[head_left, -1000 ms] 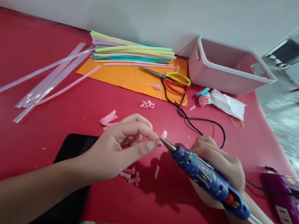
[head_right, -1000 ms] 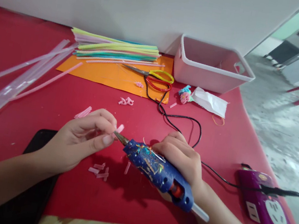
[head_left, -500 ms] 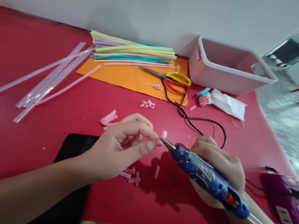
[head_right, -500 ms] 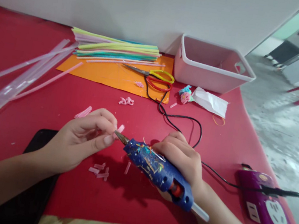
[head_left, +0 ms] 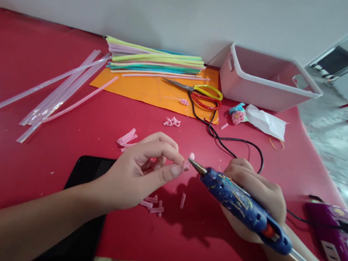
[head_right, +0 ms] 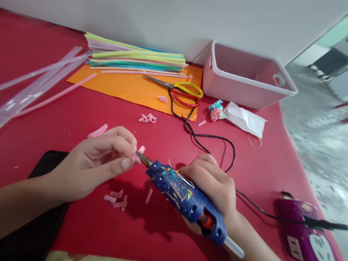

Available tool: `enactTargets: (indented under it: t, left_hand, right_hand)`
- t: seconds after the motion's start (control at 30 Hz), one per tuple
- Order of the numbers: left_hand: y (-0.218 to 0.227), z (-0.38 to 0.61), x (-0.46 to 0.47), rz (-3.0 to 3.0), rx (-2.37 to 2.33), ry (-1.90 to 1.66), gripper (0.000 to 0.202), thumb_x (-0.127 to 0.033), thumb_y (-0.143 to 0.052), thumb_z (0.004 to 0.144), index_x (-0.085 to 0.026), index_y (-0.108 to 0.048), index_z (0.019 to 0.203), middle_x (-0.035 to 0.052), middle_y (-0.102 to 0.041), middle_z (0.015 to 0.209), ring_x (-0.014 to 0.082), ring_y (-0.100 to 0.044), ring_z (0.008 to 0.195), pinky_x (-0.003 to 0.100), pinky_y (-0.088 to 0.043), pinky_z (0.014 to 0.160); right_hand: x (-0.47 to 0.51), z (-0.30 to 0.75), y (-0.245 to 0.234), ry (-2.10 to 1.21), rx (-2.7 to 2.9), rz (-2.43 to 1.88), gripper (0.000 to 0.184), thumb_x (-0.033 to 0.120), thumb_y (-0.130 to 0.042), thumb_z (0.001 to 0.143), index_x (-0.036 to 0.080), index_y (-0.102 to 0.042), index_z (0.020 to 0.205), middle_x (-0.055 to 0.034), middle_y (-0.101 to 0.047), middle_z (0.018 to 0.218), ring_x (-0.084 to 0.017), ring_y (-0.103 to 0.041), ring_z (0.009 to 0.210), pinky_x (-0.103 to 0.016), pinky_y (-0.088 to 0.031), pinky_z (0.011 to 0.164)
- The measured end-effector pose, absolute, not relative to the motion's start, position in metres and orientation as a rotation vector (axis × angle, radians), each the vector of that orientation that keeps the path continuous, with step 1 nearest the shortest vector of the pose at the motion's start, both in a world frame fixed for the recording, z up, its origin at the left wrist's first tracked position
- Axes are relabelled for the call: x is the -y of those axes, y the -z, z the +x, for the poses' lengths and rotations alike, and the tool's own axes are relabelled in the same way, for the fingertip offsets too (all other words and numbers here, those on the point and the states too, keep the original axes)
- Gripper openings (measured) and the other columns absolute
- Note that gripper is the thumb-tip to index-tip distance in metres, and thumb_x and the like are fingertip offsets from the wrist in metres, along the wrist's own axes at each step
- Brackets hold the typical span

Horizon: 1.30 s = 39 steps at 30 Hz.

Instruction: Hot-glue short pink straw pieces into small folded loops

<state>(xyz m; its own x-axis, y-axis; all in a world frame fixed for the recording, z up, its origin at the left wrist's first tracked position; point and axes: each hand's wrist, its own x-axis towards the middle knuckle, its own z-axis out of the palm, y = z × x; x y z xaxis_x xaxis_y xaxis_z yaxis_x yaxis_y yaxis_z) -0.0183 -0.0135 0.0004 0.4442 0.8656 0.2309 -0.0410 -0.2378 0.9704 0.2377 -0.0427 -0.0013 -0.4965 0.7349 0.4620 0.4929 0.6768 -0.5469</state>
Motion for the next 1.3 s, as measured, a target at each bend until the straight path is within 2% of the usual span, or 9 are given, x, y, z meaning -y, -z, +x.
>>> enactTargets:
  t: [0.43, 0.9, 1.07, 1.3]
  left_hand:
    - [0.0006, -0.0192, 0.0141, 1.56, -0.728, -1.021, 0.007, -0.022, -0.065, 0.093, -0.019, -0.068, 0.087, 0.0016, -0.056, 0.091, 0.0118, -0.056, 0.08, 0.024, -0.044, 0.067]
    - [0.0035, -0.0198, 0.0144, 1.543, -0.705, -1.006, 0.006, -0.022, -0.065, 0.094, -0.021, -0.067, 0.088, 0.0006, -0.054, 0.092, 0.0115, -0.054, 0.081, 0.025, -0.042, 0.068]
    - [0.0033, -0.0184, 0.013, 1.539, -0.727, -1.019, 0.007, -0.023, -0.066, 0.093, -0.021, -0.068, 0.087, 0.0004, -0.054, 0.09, 0.011, -0.053, 0.077, 0.025, -0.041, 0.066]
    - [0.0027, -0.0183, 0.0128, 1.53, -0.726, -1.018, 0.006, -0.024, -0.066, 0.093, -0.022, -0.069, 0.089, -0.0004, -0.054, 0.088, 0.011, -0.053, 0.079, 0.025, -0.041, 0.067]
  right_hand:
    - [0.043, 0.2383, 0.0051, -0.522, 2.135, -0.895, 0.023, 0.014, -0.063, 0.076, 0.022, -0.053, 0.096, 0.0006, -0.049, 0.069, -0.017, -0.043, 0.06, -0.037, -0.039, 0.065]
    - [0.0438, 0.2339, 0.0015, -0.439, 2.107, -0.957, 0.022, 0.01, -0.064, 0.075, 0.022, -0.054, 0.091, 0.0012, -0.051, 0.072, -0.015, -0.045, 0.061, -0.035, -0.042, 0.065]
    - [0.0463, 0.2353, 0.0045, -0.437, 2.029, -0.956, 0.019, 0.008, -0.062, 0.079, 0.021, -0.054, 0.09, 0.0007, -0.049, 0.072, -0.015, -0.045, 0.062, -0.036, -0.042, 0.068]
    - [0.0404, 0.2419, 0.01, -0.447, 2.215, -0.802, 0.014, 0.017, -0.056, 0.085, 0.016, -0.057, 0.1, -0.0031, -0.057, 0.075, -0.017, -0.053, 0.064, -0.04, -0.043, 0.07]
